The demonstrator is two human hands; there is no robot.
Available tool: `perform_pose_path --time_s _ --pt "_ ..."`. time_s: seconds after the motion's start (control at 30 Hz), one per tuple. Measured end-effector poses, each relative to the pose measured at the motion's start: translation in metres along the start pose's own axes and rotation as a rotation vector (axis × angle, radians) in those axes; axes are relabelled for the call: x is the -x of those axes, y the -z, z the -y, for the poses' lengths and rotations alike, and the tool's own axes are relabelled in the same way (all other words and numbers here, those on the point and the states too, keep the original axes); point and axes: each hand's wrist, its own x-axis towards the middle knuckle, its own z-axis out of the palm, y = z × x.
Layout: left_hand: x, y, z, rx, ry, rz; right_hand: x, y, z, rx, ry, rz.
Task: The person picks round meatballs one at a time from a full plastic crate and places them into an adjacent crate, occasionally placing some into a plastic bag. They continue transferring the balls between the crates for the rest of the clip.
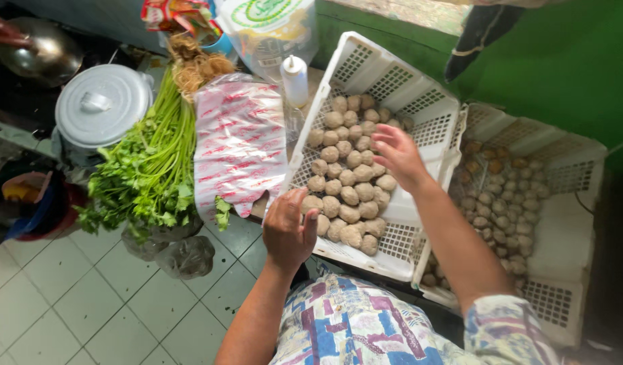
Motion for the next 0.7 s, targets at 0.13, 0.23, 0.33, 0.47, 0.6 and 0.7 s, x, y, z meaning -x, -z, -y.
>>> perform_pose_path --time_s 0.13,0.23,0.33,0.47,0.6,0.7 --pt "0.004 -0.005 0.004 -0.070 0.023 0.021 0.077 0.122 0.001 0.016 0.131 -0.197" --pt "0.006 -0.007 0.006 -0.102 -0.022 0.013 0.137 0.223 0.007 0.163 0.128 -0.468" --pt "0.006 -0.008 0.007 -0.096 -0.048 0.014 0.193 0.278 -0.004 0.541 0.141 -0.723" --pt "0.005 -0.009 0.005 -0.170 -0.052 0.043 0.252 0.278 -0.033 1.053 -0.134 -0.437" --pt "0.006 -0.012 0.004 -0.231 -0.041 0.078 0.250 0.260 -0.046 1.288 -0.136 -0.206" --pt "0.009 -0.013 0.003 -0.220 -0.007 0.075 0.222 0.258 -0.034 1.385 0.011 -0.291"
